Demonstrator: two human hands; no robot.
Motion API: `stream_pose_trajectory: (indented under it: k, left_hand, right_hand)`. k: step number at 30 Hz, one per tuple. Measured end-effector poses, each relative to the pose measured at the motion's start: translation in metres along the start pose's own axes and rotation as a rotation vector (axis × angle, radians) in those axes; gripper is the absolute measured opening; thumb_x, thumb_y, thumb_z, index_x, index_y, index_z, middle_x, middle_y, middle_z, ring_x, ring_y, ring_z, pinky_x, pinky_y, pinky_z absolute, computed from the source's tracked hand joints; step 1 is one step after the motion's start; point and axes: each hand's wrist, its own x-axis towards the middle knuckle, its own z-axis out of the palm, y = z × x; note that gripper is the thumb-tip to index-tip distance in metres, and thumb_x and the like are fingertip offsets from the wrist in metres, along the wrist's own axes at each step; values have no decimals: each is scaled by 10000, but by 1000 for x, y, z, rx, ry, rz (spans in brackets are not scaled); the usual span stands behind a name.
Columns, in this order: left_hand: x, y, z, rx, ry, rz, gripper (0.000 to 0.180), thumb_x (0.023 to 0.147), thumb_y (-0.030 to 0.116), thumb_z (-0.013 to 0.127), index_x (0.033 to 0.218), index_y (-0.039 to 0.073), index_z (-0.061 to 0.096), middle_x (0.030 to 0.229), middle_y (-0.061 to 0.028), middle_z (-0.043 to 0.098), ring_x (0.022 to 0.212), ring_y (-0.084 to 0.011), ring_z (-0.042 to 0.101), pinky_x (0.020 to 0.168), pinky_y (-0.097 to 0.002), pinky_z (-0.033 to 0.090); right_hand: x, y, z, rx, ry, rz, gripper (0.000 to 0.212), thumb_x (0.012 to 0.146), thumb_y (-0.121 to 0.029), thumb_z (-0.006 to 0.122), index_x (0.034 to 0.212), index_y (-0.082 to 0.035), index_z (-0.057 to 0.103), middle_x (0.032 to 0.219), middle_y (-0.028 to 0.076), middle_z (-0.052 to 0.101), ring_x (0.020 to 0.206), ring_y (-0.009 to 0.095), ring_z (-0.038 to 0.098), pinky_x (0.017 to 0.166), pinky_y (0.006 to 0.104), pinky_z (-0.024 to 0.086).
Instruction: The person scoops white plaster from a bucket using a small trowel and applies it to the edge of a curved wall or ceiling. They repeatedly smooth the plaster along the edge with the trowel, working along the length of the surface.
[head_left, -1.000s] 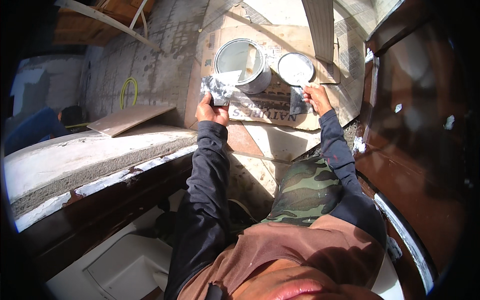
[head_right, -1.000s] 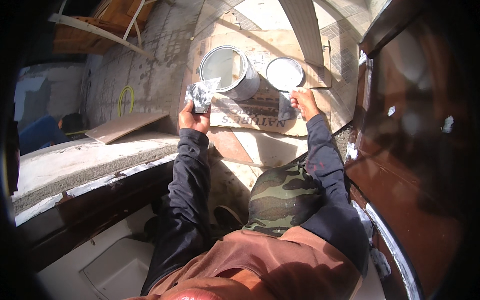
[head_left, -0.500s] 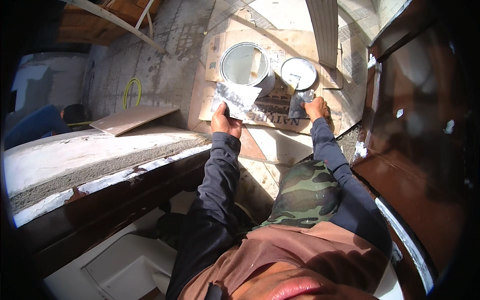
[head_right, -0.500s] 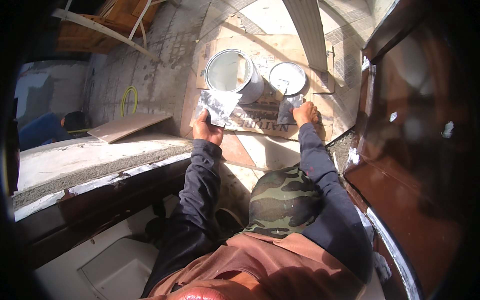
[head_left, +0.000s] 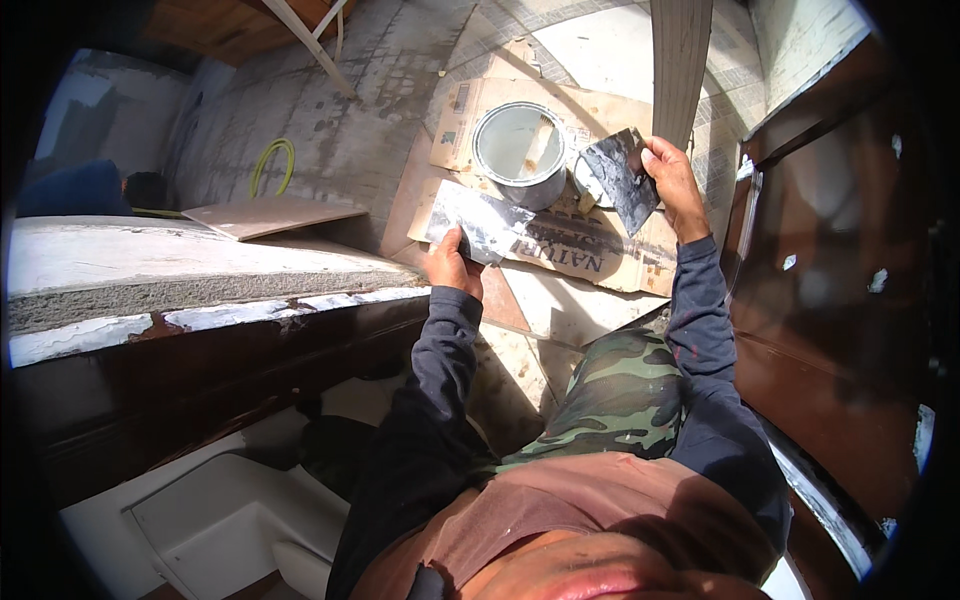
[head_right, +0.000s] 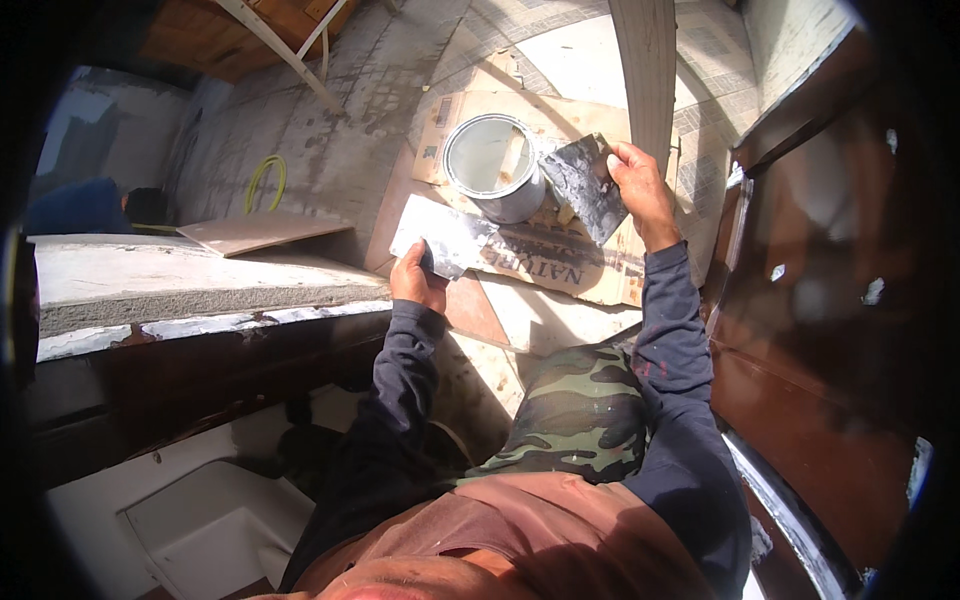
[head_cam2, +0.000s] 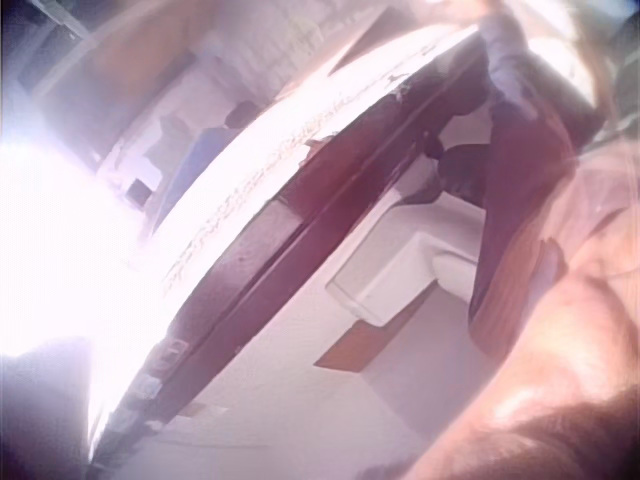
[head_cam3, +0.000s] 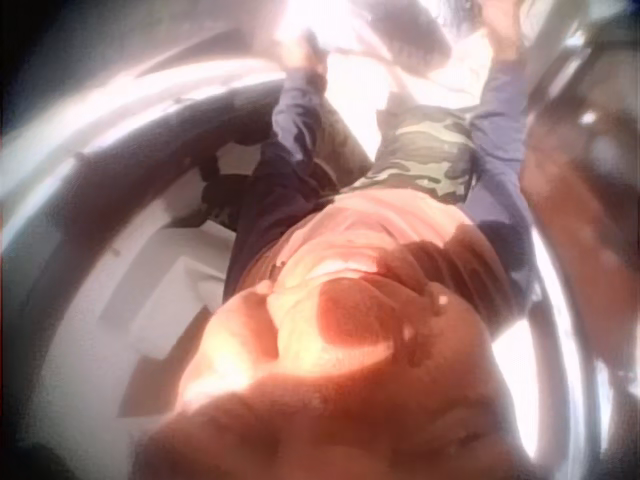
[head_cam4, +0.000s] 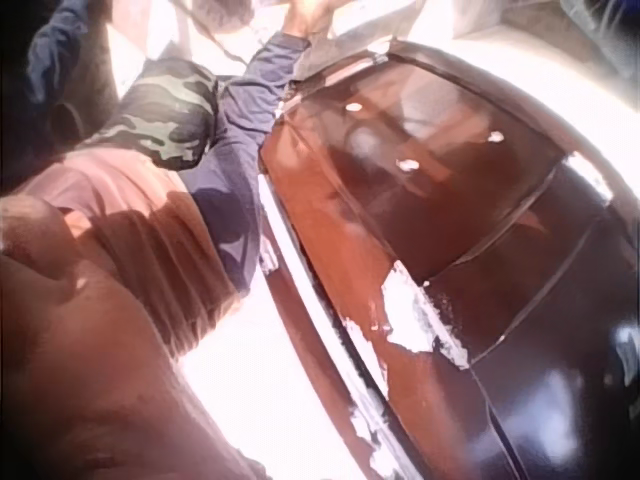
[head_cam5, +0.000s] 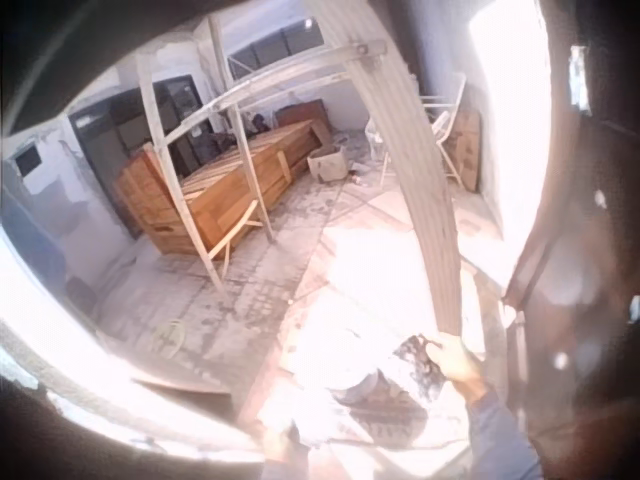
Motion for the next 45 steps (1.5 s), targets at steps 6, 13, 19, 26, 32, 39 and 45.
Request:
stream_pose_trajectory:
  k: [6, 13, 19, 26, 32, 39, 45]
  left_hand:
    - [-18, -12, -19, 3, 70, 12, 272, 950, 94, 591, 1203, -5, 588, 1058, -107, 691, 912, -249, 714, 752, -461, 621]
    - [-39, -18, -47, -5, 54, 14, 300, 914, 79, 597, 1206, 19, 568, 1011, -83, 679, 839, -213, 706, 688, -405, 629]
    - [-33, -22, -50, -86, 28, -7, 306, 900, 51, 584, 1201, -5, 584, 1020, -89, 686, 873, -224, 704, 741, -387, 611]
    - [-18, -30, -58, -147, 37, 118, 271, 870, 44, 619, 1127, -39, 605, 1021, -121, 690, 877, -235, 686, 793, -355, 559]
    - [-10, -39, -58, -199, 80, 120, 265, 830, 63, 654, 1068, -47, 614, 997, -120, 689, 854, -235, 671, 792, -361, 537]
    - [-13, -33, -40, 73, 197, 199, 290, 839, 125, 656, 1067, -54, 655, 964, -120, 710, 857, -216, 676, 811, -339, 525]
    - [-22, -22, -34, 194, 344, 185, 309, 797, 172, 676, 1045, -10, 703, 915, -139, 744, 850, -254, 710, 787, -362, 545]
  right_hand:
    - [96, -39, 141, -959, -460, -301, 301, 891, -238, 565, 990, 6, 711, 1039, 272, 694, 971, 424, 676, 855, 460, 523]
    - [123, -35, 174, -1790, -575, -177, 302, 840, -114, 626, 1103, -35, 750, 1176, 198, 716, 1093, 331, 703, 892, 439, 564]
    - [120, -33, 166, -1797, -548, -25, 320, 819, -132, 673, 1100, 10, 736, 1152, 205, 723, 1107, 341, 698, 889, 441, 563]
    - [115, -45, 174, -1828, -490, -225, 256, 825, -99, 640, 1031, -1, 758, 1078, 227, 733, 1045, 350, 717, 869, 439, 576]
    - [121, -36, 154, -1815, -481, -542, 206, 796, -151, 644, 889, 3, 745, 923, 251, 732, 889, 408, 729, 788, 483, 585]
    - [151, -15, 126, -1909, -625, -710, 183, 774, -157, 648, 892, -26, 697, 920, 231, 729, 883, 386, 726, 789, 478, 579]
    - [162, -24, 169, -1970, -628, -683, 209, 840, -171, 609, 933, -28, 729, 950, 223, 732, 929, 378, 720, 824, 480, 564]
